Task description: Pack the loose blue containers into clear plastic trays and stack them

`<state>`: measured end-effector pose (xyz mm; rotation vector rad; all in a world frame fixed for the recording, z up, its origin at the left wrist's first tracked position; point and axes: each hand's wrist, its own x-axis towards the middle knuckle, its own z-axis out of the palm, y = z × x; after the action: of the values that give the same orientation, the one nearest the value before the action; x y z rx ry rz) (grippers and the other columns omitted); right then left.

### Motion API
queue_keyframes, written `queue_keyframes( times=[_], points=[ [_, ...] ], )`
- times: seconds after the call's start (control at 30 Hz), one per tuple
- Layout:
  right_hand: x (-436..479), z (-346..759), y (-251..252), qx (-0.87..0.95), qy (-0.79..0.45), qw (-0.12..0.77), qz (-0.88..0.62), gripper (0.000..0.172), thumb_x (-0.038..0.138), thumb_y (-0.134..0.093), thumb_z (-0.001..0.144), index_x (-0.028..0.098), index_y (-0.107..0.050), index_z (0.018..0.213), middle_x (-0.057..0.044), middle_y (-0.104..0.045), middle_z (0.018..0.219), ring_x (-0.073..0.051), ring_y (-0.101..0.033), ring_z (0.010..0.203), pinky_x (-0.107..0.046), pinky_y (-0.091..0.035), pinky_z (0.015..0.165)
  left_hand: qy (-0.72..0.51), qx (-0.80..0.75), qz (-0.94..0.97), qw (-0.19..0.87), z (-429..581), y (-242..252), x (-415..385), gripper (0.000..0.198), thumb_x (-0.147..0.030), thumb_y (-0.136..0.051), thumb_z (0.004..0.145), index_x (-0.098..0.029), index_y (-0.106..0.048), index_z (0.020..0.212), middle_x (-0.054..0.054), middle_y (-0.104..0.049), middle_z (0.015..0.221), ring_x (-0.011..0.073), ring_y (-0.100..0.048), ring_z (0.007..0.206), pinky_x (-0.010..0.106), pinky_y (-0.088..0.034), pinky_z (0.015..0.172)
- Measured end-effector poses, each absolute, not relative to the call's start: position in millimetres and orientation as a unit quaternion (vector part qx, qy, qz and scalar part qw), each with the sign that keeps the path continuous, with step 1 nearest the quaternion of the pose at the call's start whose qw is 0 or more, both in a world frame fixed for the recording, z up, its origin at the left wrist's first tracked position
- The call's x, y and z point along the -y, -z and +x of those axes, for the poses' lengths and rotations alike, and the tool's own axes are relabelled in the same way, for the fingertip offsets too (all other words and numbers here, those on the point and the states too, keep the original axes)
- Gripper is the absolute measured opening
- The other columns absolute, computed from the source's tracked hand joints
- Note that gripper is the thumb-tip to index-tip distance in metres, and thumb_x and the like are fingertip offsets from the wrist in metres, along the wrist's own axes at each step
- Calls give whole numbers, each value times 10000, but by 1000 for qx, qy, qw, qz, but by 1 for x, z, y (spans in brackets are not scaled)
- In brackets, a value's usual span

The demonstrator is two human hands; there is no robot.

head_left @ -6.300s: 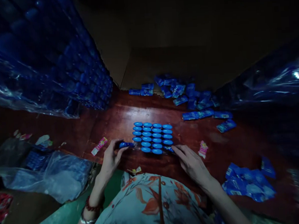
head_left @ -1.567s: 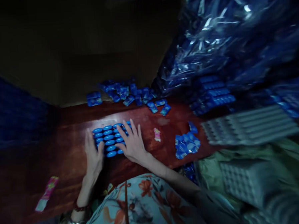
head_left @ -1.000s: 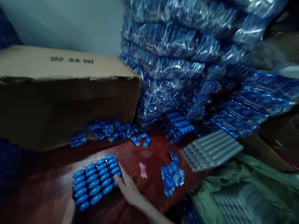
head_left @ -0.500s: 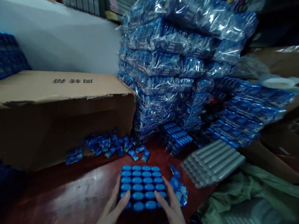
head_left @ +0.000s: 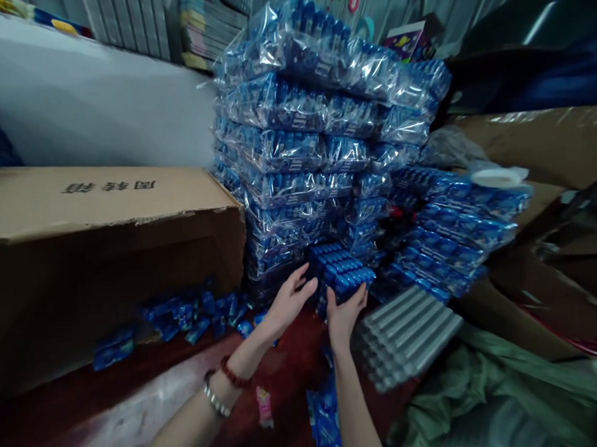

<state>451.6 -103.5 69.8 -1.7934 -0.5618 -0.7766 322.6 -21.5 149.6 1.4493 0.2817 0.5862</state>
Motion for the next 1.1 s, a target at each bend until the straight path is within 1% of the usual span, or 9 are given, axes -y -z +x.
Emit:
queue_keyframes(
  times=[0.17,0.23,0.33,0.43,0.57,0.77,0.9,1.03,1.1],
  points=[
    [109,430,-56,221,322,526,-756,743,418,-467,867,64,-156,1441,-285,-233,1416,-336,-223,1350,-591,-265,1020,-213,-204,649,701,227,-74,57,575,-499,-562,814,-204,-478,1300,109,-486,1365,236,-514,1193,397,-396,1031],
    [118,412,-49,238,314,527,-753,598,390,-456,878,73,-343,1372,-258,-375,1344,-308,-327,1301,-542,-285,1029,-184,-248,630,713,186,-52,68,559,-519,-568,802,-226,-510,1275,96,-560,1290,233,-559,1140,380,-418,1009],
    [118,398,-34,330,165,554,-746,375,389,-458,878,137,-612,1108,-167,-602,1116,-242,-541,1091,-436,-385,973,-182,-335,583,717,139,-32,78,545,-588,-611,724,-235,-619,1139,83,-647,1160,253,-605,1069,362,-463,958],
    [102,418,-25,288,22,617,-732,467,514,-500,812,115,-661,993,-144,-677,970,-221,-626,899,-380,-463,859,-195,-396,546,713,114,-23,83,587,-633,-659,634,-223,-658,1054,80,-689,1055,262,-642,981,364,-488,919],
    [83,459,-31,229,6,646,-728,651,629,-420,786,41,-641,956,-158,-684,790,-195,-635,622,-332,-496,621,-215,-406,516,723,103,-20,87,607,-645,-652,637,-211,-648,1060,84,-697,1015,247,-651,941,350,-500,890],
    [93,414,-16,317,-58,591,-739,584,619,-448,787,87,-657,904,-105,-687,715,-194,-637,601,-311,-486,588,-261,-428,511,698,80,-11,79,653,-665,-610,663,-174,-621,1094,112,-681,1062,246,-655,920,362,-497,886],
    [82,353,-1,469,-118,467,-740,518,586,-424,823,146,-696,868,-102,-708,835,-213,-646,779,-346,-495,732,-318,-502,566,571,46,2,38,639,-656,-540,718,-160,-602,1115,128,-649,1126,271,-629,999,402,-472,923],
    [18,327,-10,566,-143,378,-719,420,512,-453,844,222,-677,1050,-78,-643,1133,-210,-541,1092,-360,-383,968,-364,-570,691,255,34,-12,-54,580,-554,-410,845,-169,-508,1267,142,-495,1338,292,-431,1260,454,-325,1060],
    [-25,320,-19,592,-149,324,-723,409,479,-444,863,246,-637,1139,-72,-601,1201,-212,-501,1143,-361,-359,987,-288,-612,715,178,42,-27,-105,569,-506,-354,886,-179,-435,1345,151,-418,1406,331,-337,1321,524,-264,1070]
  ],
)
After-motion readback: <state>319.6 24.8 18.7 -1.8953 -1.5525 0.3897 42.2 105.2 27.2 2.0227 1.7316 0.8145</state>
